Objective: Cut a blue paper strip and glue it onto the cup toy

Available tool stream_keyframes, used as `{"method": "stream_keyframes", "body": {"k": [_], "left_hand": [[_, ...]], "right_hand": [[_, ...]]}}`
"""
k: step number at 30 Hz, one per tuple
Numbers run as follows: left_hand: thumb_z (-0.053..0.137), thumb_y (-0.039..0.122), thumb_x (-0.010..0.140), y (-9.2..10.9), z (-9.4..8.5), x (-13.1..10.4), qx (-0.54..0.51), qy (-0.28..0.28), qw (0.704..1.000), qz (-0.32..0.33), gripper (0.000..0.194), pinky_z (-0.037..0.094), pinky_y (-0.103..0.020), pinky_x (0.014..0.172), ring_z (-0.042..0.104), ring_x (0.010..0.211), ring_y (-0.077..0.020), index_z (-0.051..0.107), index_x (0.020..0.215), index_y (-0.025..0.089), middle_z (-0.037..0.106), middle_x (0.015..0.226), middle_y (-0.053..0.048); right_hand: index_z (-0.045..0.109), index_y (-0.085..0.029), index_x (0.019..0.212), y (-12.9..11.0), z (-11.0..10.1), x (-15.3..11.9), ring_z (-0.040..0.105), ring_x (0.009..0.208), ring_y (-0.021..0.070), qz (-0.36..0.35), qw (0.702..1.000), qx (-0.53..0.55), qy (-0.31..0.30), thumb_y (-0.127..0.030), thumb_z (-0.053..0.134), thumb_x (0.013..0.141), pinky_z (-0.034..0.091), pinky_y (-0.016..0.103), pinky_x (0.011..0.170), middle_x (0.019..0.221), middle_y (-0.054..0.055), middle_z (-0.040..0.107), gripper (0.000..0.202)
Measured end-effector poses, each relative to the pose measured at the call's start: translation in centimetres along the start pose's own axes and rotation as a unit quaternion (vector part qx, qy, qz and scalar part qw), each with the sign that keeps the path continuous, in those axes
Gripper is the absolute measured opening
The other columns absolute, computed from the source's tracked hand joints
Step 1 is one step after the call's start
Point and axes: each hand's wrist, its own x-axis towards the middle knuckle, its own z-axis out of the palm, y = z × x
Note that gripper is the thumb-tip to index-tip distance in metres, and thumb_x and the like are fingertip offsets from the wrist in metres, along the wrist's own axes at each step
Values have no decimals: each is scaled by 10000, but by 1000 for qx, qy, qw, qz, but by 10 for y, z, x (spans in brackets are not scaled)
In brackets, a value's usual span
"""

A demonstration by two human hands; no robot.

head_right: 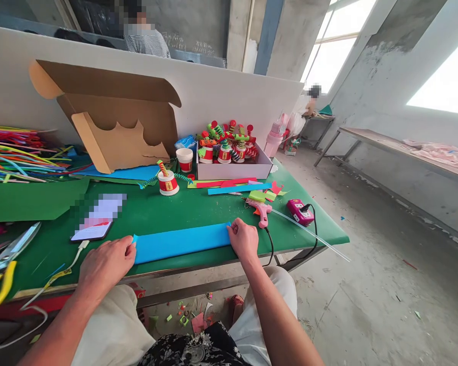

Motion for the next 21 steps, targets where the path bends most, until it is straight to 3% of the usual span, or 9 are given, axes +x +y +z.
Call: {"method": "stream_keyframes", "body": {"k": [2,4,6,8,10,13,17,21], "left_hand": [[325,238,951,1,1,-2,11,35,999,-6,375,472,-397,690,660,895,-314,678,1036,144,717,923,-152],[359,232,954,1,4,-3,15,99,995,7,387,480,-455,776,639,979,-333,625,1221,145,686,1107,-181],[388,147,939,-1,8,-3,11,158,985,66,470,435,-533,931,566,1169,-352,535,1372,255,570,1368,-152],[385,33,908,-4,13,0,11,181,969,166,642,329,-571,1069,416,1361,-342,453,1422,411,422,1531,-46],[372,-30,891,-8,18,4,17,176,948,264,761,257,-559,1137,286,1454,-306,377,1434,504,330,1586,39],[361,-33,911,-12,22,12,27,158,920,357,804,241,-522,1167,256,1474,-252,251,1466,537,277,1606,67],[351,-55,906,-13,26,19,35,138,903,405,848,261,-488,1169,294,1460,-213,176,1476,548,319,1587,67],[391,-64,886,-12,27,23,39,115,897,426,863,301,-500,1146,352,1433,-214,214,1466,550,421,1534,48]], "right_hand": [[549,-226,699,0,0,0,532,568,138,2,1000,1,-4,-263,614,798,275,239,556,577,-52,575,124],[571,-231,764,0,0,1,535,571,144,-3,1000,-1,-2,-263,618,797,274,239,556,580,-56,573,65],[587,-236,808,1,-1,1,537,568,147,-11,1000,-4,1,-264,616,800,274,240,557,580,-59,570,41],[600,-239,824,1,-1,1,541,569,148,-13,1000,-7,-1,-263,613,805,273,240,555,585,-57,575,33],[616,-242,827,1,-1,1,544,572,149,-14,1000,-8,-3,-264,613,809,271,241,553,591,-54,585,28],[640,-249,816,1,-1,1,536,563,148,-23,1000,-9,0,-260,609,812,267,243,549,583,-53,588,33],[667,-250,810,-2,-1,0,535,568,149,-28,999,-19,-5,-252,604,823,267,247,548,584,-47,598,64],[687,-248,852,-2,-5,2,570,604,163,-18,999,-40,-29,-257,599,854,323,257,582,620,-34,636,88]]}}
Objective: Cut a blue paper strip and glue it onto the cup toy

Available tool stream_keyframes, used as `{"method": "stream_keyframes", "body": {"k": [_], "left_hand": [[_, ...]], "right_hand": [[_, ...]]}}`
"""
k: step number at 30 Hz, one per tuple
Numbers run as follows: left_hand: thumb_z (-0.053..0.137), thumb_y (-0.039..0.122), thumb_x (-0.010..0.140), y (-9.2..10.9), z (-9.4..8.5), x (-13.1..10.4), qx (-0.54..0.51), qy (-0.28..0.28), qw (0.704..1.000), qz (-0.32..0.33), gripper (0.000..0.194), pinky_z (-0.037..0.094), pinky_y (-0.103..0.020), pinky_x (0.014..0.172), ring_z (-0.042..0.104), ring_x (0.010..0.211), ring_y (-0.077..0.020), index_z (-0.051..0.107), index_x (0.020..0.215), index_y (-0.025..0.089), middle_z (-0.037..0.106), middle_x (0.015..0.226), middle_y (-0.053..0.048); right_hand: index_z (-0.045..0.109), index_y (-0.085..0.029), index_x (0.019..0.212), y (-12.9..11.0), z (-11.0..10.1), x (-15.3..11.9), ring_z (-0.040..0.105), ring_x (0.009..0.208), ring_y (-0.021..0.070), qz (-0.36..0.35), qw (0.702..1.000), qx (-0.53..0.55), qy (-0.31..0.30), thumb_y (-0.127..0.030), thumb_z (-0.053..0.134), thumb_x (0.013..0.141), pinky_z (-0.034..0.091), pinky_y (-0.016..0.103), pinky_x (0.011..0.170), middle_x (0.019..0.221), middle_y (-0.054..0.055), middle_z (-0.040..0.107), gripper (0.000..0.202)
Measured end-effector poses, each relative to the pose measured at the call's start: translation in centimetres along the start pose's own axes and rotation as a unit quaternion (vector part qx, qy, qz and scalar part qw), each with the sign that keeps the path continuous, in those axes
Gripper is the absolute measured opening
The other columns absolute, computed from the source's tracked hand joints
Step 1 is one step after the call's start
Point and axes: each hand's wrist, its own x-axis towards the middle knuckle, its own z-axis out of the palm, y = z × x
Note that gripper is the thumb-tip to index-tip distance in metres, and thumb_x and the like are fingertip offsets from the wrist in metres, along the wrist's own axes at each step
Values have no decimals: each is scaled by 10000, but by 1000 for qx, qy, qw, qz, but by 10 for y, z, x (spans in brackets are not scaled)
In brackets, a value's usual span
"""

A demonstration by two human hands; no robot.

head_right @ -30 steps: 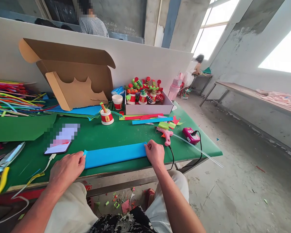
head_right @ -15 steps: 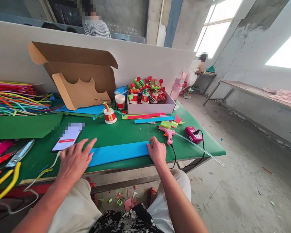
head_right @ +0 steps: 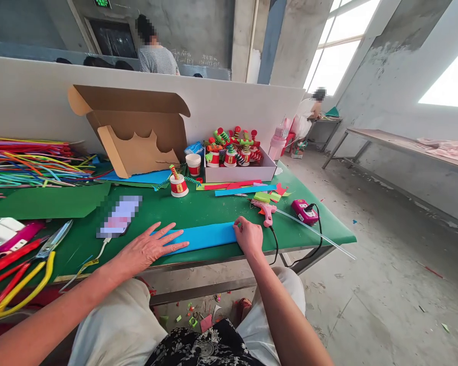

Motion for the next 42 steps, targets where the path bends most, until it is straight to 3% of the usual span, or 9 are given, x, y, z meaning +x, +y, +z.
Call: {"method": "stream_keyframes", "body": {"k": [5,8,12,18,24,31,35,39,42], "left_hand": [[397,-78,867,0,-1,2,8,-27,1000,1,872,343,-509,1110,412,1398,-239,238,1464,537,436,1525,17],[381,-73,871,0,2,0,11,-15,1000,5,874,334,-479,1121,406,1402,-218,214,1468,543,439,1524,27],[397,-22,891,0,11,-3,21,8,1000,4,788,332,-487,1125,423,1392,-228,302,1454,521,471,1505,22],[354,-63,844,-3,16,-4,30,11,999,14,805,361,-473,1097,445,1376,-239,399,1421,497,476,1498,27],[305,-124,786,0,7,-2,33,-14,999,11,955,392,-494,1060,466,1360,-258,241,1458,552,465,1502,29],[310,-129,799,3,-8,-2,8,-49,998,-27,926,392,-516,1069,451,1370,-267,322,1433,545,452,1509,34],[350,-48,851,36,-30,17,7,-28,994,-110,680,401,-580,1051,456,1361,-318,558,1350,366,543,1437,-42],[386,257,987,101,-44,56,-61,26,991,-119,446,382,-475,1119,444,1375,-275,510,1404,160,506,1460,-110],[387,616,933,135,-36,80,-109,23,982,-154,748,374,-436,1133,421,1388,-294,464,1420,55,462,1480,-166]], "right_hand": [[709,-199,967,-5,-9,-4,643,922,269,-62,994,-45,80,-164,536,886,441,421,869,956,93,731,194],[658,-184,1192,-27,-2,-27,532,1224,296,-193,961,-22,195,-102,417,929,263,542,1124,1264,140,652,365],[457,-174,1438,-70,31,-64,469,1334,287,-387,920,6,62,-326,514,943,255,516,1177,1403,128,568,521],[403,-22,1447,-74,61,-83,392,1395,338,-352,935,-23,-22,-578,513,909,285,511,1173,1470,217,464,781],[425,-72,1453,-33,38,-73,348,1423,328,-329,943,-40,-44,-534,527,924,269,504,1187,1505,177,429,710],[412,-158,1484,3,15,-65,326,1432,346,-299,949,-81,-52,-506,500,948,264,532,1174,1537,182,378,645],[452,-369,1447,7,13,-65,326,1426,376,-315,943,-101,-42,-537,498,942,292,590,1129,1550,128,375,535],[473,-340,1441,12,19,-64,354,1411,376,-335,933,-129,-24,-533,539,920,306,557,1127,1540,147,387,560],[470,-291,1451,19,26,-60,386,1391,383,-365,918,-155,11,-464,579,904,334,549,1111,1530,160,402,584]]}}
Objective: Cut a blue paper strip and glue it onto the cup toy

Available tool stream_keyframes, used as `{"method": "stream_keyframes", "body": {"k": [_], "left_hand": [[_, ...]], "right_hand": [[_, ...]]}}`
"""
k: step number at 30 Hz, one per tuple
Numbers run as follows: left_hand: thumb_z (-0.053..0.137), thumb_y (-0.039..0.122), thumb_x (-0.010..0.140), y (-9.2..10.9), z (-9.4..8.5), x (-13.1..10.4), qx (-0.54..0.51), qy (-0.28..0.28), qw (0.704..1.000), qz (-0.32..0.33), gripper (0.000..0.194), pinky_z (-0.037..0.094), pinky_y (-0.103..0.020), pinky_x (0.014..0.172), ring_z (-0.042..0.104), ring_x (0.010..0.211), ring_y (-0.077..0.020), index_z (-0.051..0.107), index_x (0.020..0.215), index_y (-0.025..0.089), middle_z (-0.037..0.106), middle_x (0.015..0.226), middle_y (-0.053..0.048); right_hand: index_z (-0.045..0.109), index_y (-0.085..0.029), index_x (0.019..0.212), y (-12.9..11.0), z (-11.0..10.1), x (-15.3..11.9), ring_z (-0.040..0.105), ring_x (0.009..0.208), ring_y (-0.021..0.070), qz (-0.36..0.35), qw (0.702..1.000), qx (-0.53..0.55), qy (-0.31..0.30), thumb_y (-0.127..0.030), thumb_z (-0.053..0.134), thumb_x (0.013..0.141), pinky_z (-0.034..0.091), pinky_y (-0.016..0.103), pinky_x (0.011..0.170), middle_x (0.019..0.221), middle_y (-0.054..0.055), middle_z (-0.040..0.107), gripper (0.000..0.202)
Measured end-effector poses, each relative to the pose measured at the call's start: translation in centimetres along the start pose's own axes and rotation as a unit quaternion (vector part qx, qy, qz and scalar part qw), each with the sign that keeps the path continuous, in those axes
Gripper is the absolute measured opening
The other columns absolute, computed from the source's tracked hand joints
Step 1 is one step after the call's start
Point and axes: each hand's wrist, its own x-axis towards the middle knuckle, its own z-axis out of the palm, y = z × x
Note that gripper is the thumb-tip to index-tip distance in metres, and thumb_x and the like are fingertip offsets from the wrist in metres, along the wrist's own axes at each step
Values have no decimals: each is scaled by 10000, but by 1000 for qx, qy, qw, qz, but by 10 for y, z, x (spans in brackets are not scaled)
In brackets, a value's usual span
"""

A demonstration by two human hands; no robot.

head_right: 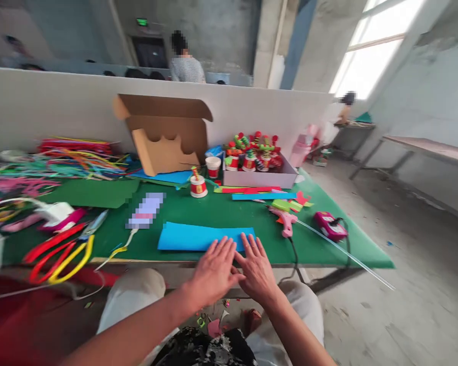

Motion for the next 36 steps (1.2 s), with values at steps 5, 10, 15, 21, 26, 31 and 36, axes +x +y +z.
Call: {"method": "stream_keyframes", "body": {"k": [5,10,15,21,26,31,36], "left_hand": [[290,729,891,-11,23,-11,39,34,996,-70,908,312,-465,1154,333,1437,-309,396,1454,25,380,1526,-203],[246,766,869,-46,24,-48,78,35,991,-99,953,287,-497,1152,329,1436,-329,373,1470,37,364,1537,-207],[263,728,893,-94,23,-92,113,62,983,-130,907,277,-501,1156,302,1450,-317,353,1480,42,356,1544,-203],[266,643,943,-135,1,-136,131,112,976,-136,788,321,-495,1135,389,1404,-312,392,1464,65,478,1474,-189],[269,525,993,-107,-15,-109,113,157,973,-128,663,329,-460,1143,325,1443,-289,403,1451,65,436,1511,-162],[248,543,991,-88,15,-84,71,153,984,-59,660,410,-455,1068,468,1352,-295,473,1406,82,546,1420,-171],[308,600,958,-108,31,-104,78,181,980,-8,784,365,-467,1098,428,1379,-310,231,1532,73,460,1489,-183]], "right_hand": [[431,-337,1469,9,12,3,422,1363,391,-24,997,-20,77,-484,531,922,370,563,1078,1554,119,376,576],[427,-378,1464,8,11,4,427,1362,386,-24,995,-10,93,-495,510,930,375,569,1080,1574,79,345,552],[443,-373,1455,8,9,4,404,1381,380,-18,997,-5,80,-490,509,931,372,569,1088,1566,74,360,542],[500,-338,1424,7,-1,6,421,1359,417,-23,997,-7,69,-572,458,934,324,663,1072,1494,113,469,545],[427,-189,1475,-46,-17,39,326,1432,346,-51,996,60,34,-530,420,966,233,606,1163,1527,121,413,613],[424,-98,1461,-87,-14,67,367,1419,283,-69,989,118,-60,-319,378,1005,284,507,1180,1523,119,406,509],[384,-126,1489,-55,-6,37,331,1438,282,-13,995,95,-37,-345,437,989,298,481,1181,1542,99,377,548]]}}
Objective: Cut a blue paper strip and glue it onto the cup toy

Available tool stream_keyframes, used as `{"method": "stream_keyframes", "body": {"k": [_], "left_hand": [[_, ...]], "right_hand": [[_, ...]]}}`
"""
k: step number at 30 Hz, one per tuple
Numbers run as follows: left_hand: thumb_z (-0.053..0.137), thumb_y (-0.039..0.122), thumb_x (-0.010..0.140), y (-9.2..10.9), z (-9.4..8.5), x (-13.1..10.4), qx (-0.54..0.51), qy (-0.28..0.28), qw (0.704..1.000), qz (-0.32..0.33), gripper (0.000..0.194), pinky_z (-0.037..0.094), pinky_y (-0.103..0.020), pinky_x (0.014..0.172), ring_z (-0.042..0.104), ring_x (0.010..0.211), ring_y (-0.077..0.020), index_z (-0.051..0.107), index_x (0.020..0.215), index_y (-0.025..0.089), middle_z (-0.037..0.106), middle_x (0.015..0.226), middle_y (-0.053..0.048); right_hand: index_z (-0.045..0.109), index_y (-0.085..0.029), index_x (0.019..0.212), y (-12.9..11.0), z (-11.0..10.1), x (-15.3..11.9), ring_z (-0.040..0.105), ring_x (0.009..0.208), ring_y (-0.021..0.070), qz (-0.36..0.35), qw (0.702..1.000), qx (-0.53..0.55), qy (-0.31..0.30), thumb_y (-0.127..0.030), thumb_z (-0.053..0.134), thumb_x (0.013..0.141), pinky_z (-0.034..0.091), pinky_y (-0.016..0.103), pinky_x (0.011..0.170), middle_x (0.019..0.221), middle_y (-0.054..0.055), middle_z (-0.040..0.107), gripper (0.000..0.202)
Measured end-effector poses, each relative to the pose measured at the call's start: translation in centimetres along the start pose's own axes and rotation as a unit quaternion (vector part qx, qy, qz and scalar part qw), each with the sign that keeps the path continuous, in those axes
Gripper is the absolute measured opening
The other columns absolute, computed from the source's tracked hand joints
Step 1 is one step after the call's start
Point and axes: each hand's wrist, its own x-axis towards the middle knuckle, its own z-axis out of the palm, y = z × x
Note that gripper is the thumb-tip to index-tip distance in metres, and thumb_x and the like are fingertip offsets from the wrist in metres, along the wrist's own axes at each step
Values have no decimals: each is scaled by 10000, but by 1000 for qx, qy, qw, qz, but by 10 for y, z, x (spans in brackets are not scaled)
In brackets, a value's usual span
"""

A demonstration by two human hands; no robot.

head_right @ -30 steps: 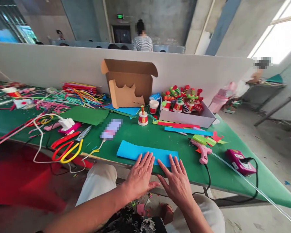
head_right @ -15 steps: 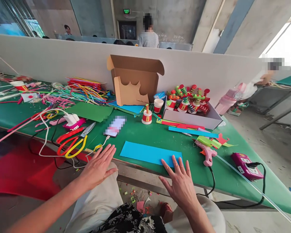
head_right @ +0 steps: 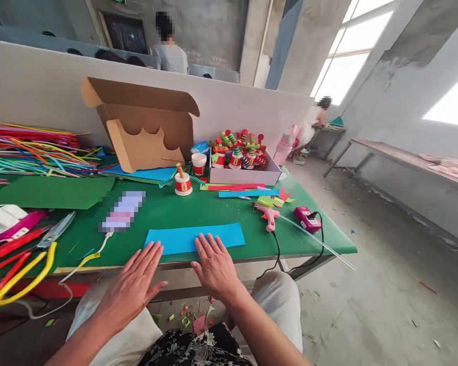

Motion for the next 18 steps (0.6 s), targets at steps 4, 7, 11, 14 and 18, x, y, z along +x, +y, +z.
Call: {"method": "stream_keyframes", "body": {"k": [4,7,11,14,18], "left_hand": [[254,589,971,-12,-11,-11,1,7,1000,-11,761,360,-469,1097,467,1351,-297,118,1563,131,486,1477,-153],[250,578,973,-16,-16,-12,12,13,1000,-16,754,369,-489,1080,494,1326,-313,93,1568,141,535,1435,-150],[267,568,971,-19,-16,-14,18,18,1000,-13,763,385,-509,1058,518,1300,-328,71,1569,137,559,1410,-156],[259,555,978,-20,-14,-16,18,22,1000,-11,749,396,-501,1049,525,1295,-320,62,1569,139,554,1414,-154],[269,567,976,-19,-10,-17,15,30,999,-17,751,397,-487,1054,511,1311,-312,81,1568,145,527,1441,-152]], "right_hand": [[370,-137,1500,32,-2,-31,308,1449,278,45,998,-32,20,-350,432,989,309,476,1175,1552,110,361,556],[368,-120,1499,46,-2,-45,312,1448,275,70,996,-49,26,-350,386,1001,320,475,1167,1544,120,378,548],[362,-122,1501,60,-2,-56,349,1431,265,103,992,-67,35,-365,334,1013,304,499,1169,1516,130,424,546],[406,-114,1476,73,-6,-63,385,1412,271,135,987,-86,31,-391,294,1023,287,515,1169,1502,137,442,542],[432,-62,1452,79,-12,-66,406,1392,330,201,971,-114,56,-468,283,1016,275,563,1151,1460,194,483,614]]}}
